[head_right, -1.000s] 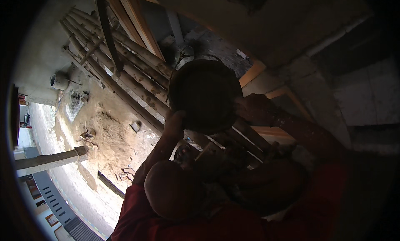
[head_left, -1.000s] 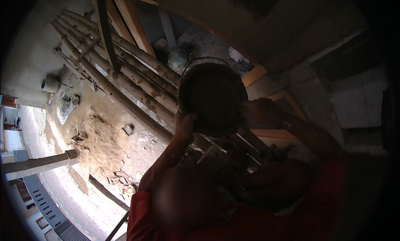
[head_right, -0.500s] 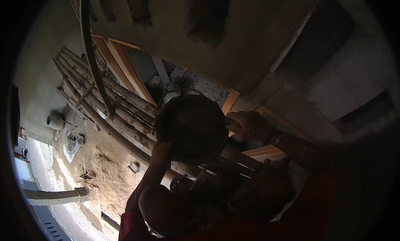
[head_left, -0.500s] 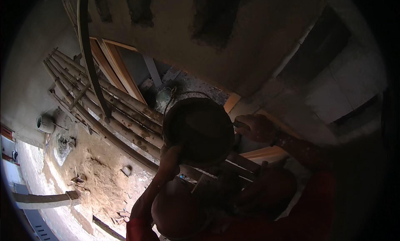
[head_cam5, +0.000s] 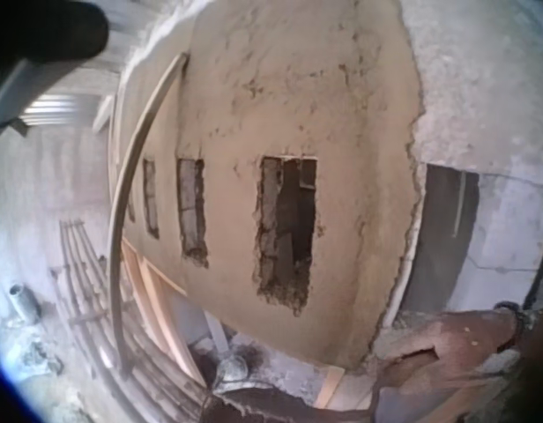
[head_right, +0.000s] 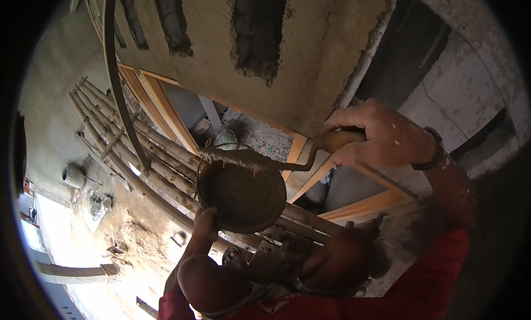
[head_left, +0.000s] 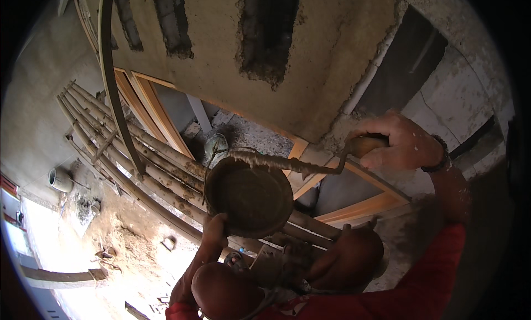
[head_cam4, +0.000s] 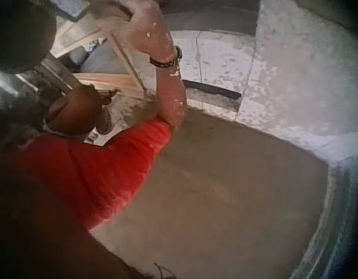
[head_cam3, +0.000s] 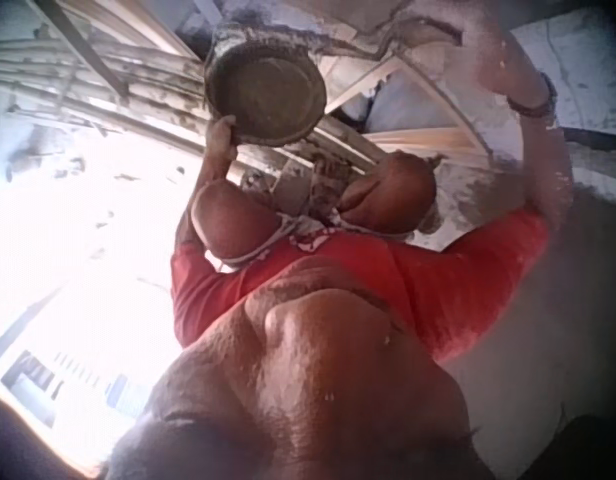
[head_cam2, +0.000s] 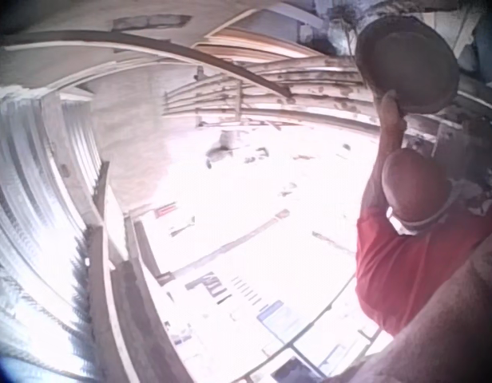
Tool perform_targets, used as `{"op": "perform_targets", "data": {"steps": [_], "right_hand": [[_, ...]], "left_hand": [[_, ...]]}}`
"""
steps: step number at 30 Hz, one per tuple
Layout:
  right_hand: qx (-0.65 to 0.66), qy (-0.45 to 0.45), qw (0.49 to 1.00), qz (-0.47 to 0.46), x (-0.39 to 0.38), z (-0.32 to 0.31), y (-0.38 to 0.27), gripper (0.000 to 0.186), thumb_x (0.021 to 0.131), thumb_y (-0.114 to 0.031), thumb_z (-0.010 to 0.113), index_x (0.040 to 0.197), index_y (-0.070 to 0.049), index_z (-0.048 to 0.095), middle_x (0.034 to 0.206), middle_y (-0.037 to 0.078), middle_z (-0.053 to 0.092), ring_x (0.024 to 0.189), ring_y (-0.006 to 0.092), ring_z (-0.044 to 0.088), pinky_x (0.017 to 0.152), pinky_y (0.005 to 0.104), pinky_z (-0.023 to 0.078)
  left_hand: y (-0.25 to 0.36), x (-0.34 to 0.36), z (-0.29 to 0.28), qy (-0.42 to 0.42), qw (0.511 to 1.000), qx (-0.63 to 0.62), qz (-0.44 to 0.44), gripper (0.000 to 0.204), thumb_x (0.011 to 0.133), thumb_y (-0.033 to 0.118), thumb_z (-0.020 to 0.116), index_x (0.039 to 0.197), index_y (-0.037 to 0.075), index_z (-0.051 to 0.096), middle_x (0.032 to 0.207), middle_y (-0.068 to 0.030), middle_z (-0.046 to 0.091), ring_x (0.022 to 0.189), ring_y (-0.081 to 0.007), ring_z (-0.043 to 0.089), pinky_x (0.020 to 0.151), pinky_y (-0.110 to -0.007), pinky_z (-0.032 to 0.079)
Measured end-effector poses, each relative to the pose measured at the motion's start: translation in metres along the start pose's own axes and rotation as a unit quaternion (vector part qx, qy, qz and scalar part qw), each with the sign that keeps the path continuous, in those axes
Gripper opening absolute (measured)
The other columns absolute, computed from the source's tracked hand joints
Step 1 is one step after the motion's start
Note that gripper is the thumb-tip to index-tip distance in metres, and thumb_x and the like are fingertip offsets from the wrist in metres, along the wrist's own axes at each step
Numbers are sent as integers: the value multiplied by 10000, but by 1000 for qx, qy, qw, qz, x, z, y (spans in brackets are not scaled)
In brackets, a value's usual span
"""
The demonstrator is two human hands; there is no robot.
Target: The person applies wet plaster to a concrete wall using a trowel while standing on a scaffold, repeatedly scooping material from a bucket and smoothing it onto the surface.
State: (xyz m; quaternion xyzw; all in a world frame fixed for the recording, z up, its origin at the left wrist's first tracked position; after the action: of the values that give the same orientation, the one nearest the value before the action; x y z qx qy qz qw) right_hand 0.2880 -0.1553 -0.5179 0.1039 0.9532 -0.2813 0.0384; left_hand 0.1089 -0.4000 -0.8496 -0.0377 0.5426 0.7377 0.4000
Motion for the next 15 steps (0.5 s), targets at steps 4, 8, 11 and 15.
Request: {"op": "perform_targets", "data": {"steps": [4, 8, 11, 15], "right_hand": [[-350, 330, 876, -42, -27, -63, 115, 453, 834, -277, 685, 1132, 57, 613, 915, 152, 693, 837, 264, 672, 759, 337, 521], [-277, 414, 865, 57, -41, -139, 63, 568, 864, -402, 637, 1187, 63, 584, 1009, 211, 672, 929, 297, 654, 862, 359, 496], [-231, 315, 919, 62, -15, -94, 54, 559, 858, -377, 649, 1198, 61, 575, 1054, 219, 662, 974, 301, 646, 882, 367, 489], [-201, 104, 973, 47, 22, 32, 72, 423, 844, -241, 648, 1184, 3, 582, 1008, 189, 634, 951, 331, 620, 840, 410, 495]], "left_hand": [[-20, 3, 5, -24, 999, 29, -36, 220, 808, 30, 486, 1005, 9, 583, 714, -35, 581, 518, -131, 556, 405, -265, 425], [-17, 5, -2, -9, 998, 37, -48, 210, 808, 27, 487, 993, 15, 585, 708, -28, 579, 512, -132, 555, 406, -264, 428], [-22, 11, -8, -14, 998, 33, -50, 252, 810, 24, 487, 1043, 6, 579, 762, -44, 603, 559, -143, 581, 434, -268, 451], [-19, 26, 11, -73, 996, 40, -36, 385, 804, 47, 496, 1161, -93, 538, 960, -151, 652, 763, -247, 670, 678, -342, 566]]}}
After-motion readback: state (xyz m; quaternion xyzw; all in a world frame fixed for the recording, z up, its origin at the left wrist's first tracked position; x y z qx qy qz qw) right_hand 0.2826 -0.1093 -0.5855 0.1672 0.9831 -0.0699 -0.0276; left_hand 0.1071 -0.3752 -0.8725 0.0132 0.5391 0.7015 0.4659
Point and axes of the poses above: each hand's wrist, its own x-axis towards the middle knuckle, its own z-axis out of the palm, y = z × x, the point moved 6 cm from there along x, towards the middle knuckle
